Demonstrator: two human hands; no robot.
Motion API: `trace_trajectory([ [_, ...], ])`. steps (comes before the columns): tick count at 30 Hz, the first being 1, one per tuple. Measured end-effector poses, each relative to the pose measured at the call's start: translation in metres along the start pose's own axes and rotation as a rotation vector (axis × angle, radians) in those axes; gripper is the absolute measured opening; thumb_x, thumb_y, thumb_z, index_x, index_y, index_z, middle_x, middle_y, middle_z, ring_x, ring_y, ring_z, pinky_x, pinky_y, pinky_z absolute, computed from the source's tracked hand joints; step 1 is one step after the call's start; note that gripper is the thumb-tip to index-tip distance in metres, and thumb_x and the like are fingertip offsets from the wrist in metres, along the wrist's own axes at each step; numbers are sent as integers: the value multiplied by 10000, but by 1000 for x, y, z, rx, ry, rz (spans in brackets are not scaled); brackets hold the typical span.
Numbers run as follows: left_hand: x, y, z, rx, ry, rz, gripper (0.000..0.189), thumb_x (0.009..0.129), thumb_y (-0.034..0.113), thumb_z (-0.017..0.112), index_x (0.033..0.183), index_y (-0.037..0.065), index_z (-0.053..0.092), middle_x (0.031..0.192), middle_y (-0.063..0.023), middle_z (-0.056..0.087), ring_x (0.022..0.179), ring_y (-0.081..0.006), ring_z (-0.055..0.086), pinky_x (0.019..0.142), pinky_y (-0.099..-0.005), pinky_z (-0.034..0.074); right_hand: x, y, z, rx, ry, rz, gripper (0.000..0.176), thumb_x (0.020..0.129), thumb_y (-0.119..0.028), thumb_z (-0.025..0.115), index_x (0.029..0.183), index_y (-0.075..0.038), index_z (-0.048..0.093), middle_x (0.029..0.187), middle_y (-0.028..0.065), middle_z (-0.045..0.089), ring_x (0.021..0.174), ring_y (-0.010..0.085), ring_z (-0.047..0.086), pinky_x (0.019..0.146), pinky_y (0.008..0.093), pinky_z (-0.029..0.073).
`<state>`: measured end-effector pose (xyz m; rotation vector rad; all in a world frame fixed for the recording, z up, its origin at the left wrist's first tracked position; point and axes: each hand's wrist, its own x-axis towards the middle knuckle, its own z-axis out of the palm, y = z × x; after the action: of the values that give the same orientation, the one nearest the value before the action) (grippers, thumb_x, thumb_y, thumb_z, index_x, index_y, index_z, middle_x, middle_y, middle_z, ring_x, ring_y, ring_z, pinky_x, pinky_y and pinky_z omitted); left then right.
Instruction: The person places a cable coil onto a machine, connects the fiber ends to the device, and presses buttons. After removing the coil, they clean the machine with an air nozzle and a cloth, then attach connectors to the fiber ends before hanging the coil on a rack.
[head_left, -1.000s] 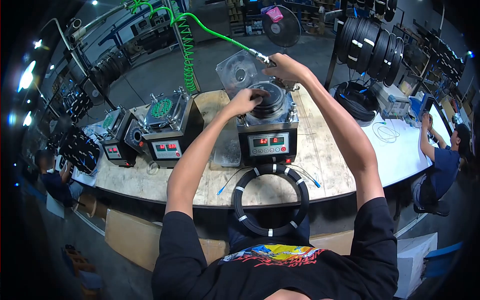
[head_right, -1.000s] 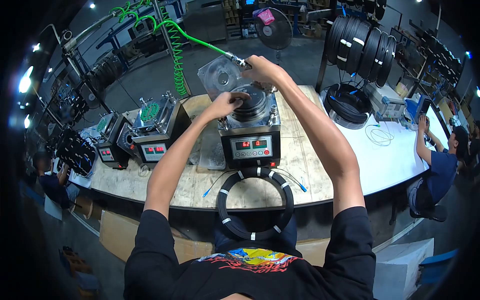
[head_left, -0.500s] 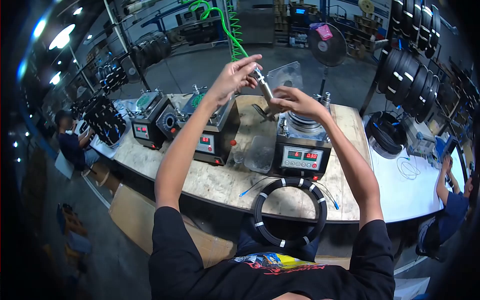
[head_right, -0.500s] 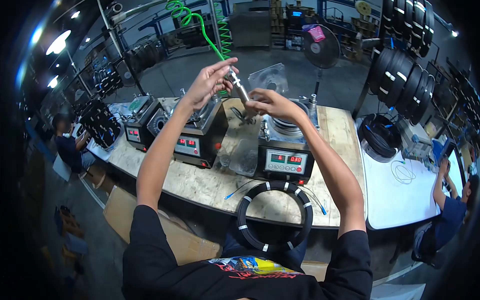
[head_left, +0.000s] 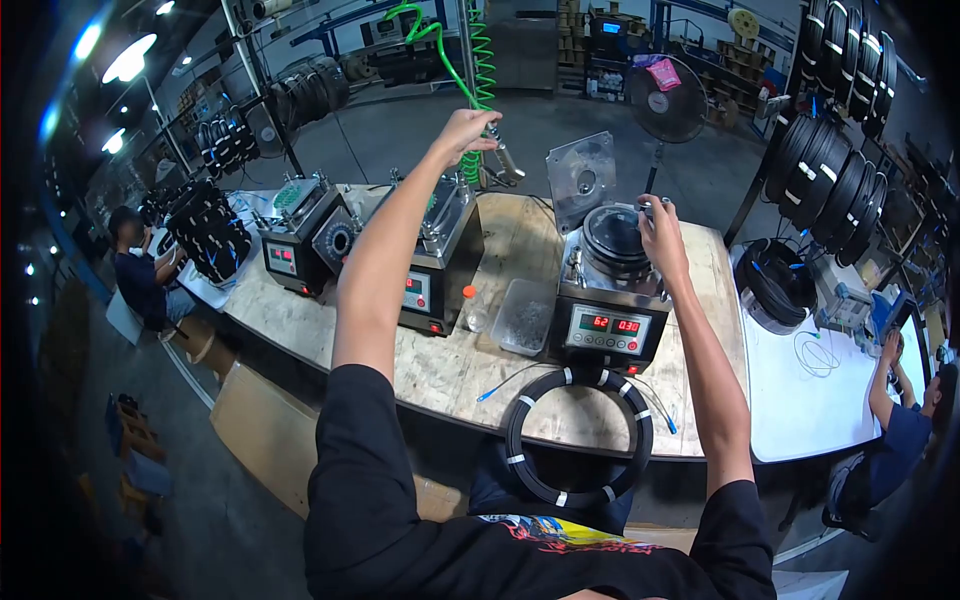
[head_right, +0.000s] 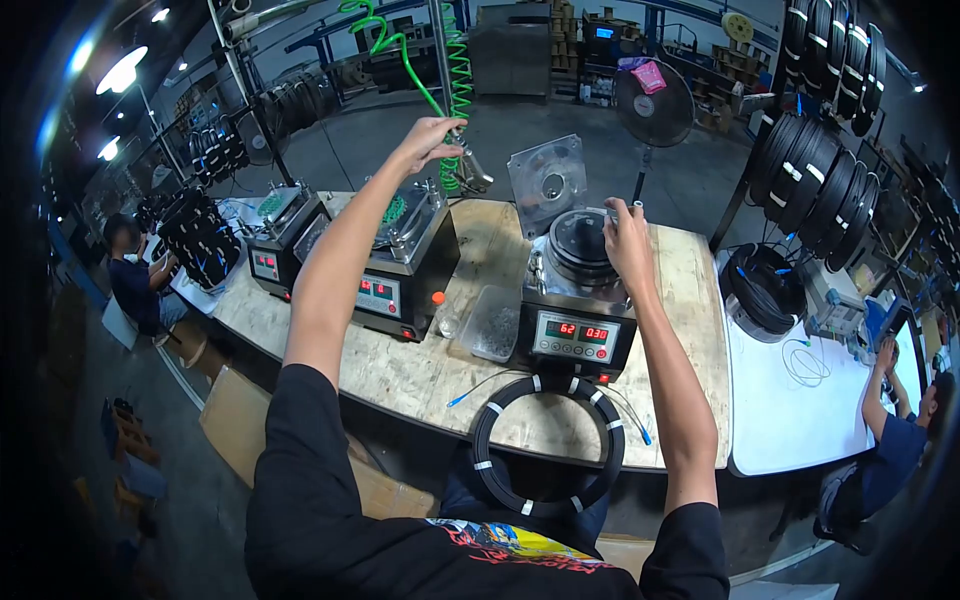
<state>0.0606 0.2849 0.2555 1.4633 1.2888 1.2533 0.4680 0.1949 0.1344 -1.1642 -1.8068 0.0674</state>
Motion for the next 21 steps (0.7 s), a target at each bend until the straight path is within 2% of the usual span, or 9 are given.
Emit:
trace_trajectory([
  [4,30,-31,-11,69,76,-41,409,1028,303,654,1268,-27,687,1171,-112,625,907,-232,756,845,-320,655,13,19,-9,200,-43,45,259,1009,-48,570,1258,-32,636,988,171,650,934,291,669,842,386,541],
  [5,39,-37,-16,93,86,-49,414,1023,309,659,1263,-27,689,1163,-112,631,897,-221,753,832,-312,652,13,23,-12,364,-48,183,248,1011,-33,545,1235,-9,648,882,101,635,875,170,642,757,320,531],
  [8,53,-49,-29,235,126,-66,420,1005,317,672,1246,-26,699,1075,-92,653,847,-180,731,776,-283,634,10,28,-11,591,39,271,246,1018,-35,533,1232,-1,649,884,79,644,823,119,630,688,291,516],
  [9,56,-53,-36,295,143,-71,421,999,318,675,1240,-26,702,1035,-82,660,827,-166,722,755,-273,627,8,16,-13,541,58,256,245,1014,-27,521,1219,13,649,871,70,658,784,103,621,675,273,511],
  [12,61,-67,-53,327,173,-80,352,976,295,679,1110,-27,726,893,-51,661,766,-136,686,709,-249,602,7,13,-12,427,55,156,247,1009,-19,515,1213,14,652,852,58,659,745,100,614,685,266,516],
  [15,58,-78,-64,290,183,-134,288,951,274,685,951,-13,710,799,-31,639,717,-126,672,655,-237,587,8,15,-14,549,85,230,245,1005,-8,499,1195,44,645,809,58,652,736,94,607,675,262,511],
  [18,57,-89,-73,330,230,-195,267,933,267,691,860,11,673,773,-27,621,667,-128,658,605,-235,574,7,9,-14,509,102,213,236,1003,-8,494,1167,61,650,790,51,640,730,90,603,671,259,512],
  [21,60,-101,-83,350,250,-201,279,932,269,687,878,-5,670,772,-32,610,651,-132,654,581,-240,574,8,2,-17,494,103,206,223,1005,-14,503,1142,63,661,779,47,633,723,94,607,672,261,518],
])
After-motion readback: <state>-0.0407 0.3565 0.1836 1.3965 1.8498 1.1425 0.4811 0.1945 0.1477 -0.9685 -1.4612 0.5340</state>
